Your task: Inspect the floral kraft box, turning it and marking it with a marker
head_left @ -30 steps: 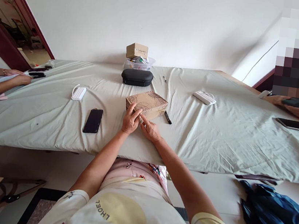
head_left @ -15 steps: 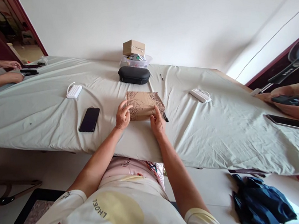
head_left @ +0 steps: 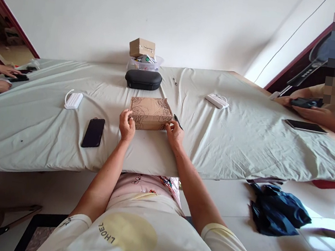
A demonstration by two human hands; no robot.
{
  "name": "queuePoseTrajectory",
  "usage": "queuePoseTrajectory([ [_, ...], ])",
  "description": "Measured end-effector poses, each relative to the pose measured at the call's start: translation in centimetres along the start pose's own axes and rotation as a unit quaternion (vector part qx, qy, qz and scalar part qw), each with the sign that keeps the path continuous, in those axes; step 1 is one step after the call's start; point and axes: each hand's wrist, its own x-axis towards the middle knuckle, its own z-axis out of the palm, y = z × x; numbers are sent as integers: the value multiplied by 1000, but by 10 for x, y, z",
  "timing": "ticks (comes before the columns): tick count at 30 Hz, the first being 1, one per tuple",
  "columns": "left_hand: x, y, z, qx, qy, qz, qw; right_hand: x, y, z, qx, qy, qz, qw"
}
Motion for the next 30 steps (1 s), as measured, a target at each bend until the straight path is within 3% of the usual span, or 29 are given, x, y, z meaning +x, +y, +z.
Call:
queuePoseTrajectory([
  [9, -2, -1, 7, 66, -73, -95, 991, 0, 13, 9, -42, -10, -51, 998],
  [17, -5, 11, 2, 227, -180, -135, 947, 1, 20, 12, -25, -21, -62, 998],
  [23, -5, 11, 1, 243, -180, -130, 944, 3, 23, 15, -22, -14, -61, 998],
  [30, -4, -1, 6, 152, -104, -87, 979, 4, 20, 13, 42, 53, -100, 993],
])
